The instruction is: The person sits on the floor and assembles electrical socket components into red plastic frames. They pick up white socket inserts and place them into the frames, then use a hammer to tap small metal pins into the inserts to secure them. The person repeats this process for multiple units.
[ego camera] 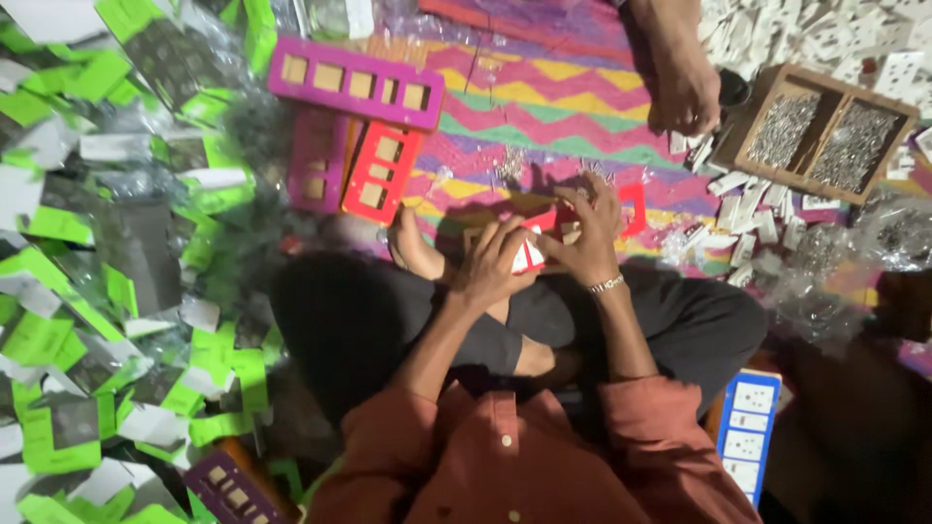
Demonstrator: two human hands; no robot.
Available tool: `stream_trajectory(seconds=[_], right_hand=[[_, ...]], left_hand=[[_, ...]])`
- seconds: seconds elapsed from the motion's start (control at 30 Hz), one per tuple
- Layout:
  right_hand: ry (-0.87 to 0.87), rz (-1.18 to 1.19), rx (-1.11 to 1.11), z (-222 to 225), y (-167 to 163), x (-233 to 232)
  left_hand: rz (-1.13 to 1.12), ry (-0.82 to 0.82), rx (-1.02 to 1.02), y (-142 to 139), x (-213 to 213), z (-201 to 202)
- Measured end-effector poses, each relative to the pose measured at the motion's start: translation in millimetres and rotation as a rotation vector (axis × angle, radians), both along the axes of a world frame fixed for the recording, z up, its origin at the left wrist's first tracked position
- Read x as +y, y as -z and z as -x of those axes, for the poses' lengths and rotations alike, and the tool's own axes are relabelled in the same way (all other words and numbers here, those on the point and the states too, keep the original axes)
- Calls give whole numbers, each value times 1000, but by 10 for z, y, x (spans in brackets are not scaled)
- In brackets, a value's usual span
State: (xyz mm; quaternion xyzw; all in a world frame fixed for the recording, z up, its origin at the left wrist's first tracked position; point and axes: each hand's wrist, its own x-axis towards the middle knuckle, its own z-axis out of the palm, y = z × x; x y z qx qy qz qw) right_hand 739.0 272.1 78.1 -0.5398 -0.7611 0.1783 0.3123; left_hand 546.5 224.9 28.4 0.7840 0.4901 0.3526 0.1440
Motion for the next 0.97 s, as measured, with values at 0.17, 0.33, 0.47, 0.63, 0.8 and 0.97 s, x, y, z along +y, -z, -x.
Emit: stream_trajectory(seconds=[0.17, 0.33, 0.47, 0.63, 0.8, 0.97], right_hand=[[-25, 398, -313, -90, -132, 24], [-80, 471, -233, -220, -253, 23], [-79, 594, -151, -259, -290, 46], [-84, 714, -25, -340, -200, 87], [-59, 786, 37, -318, -229, 93], [-42, 729, -283, -190, -487, 85]], left_hand=[[33, 121, -55, -18, -26, -4], [28, 217, -54, 25, -74, 2], [8, 235, -39, 23, -69, -3], [-33, 267, 21, 82, -92, -5], [-15, 261, 18, 127, -100, 8], [-29, 265, 36, 165, -124, 5]])
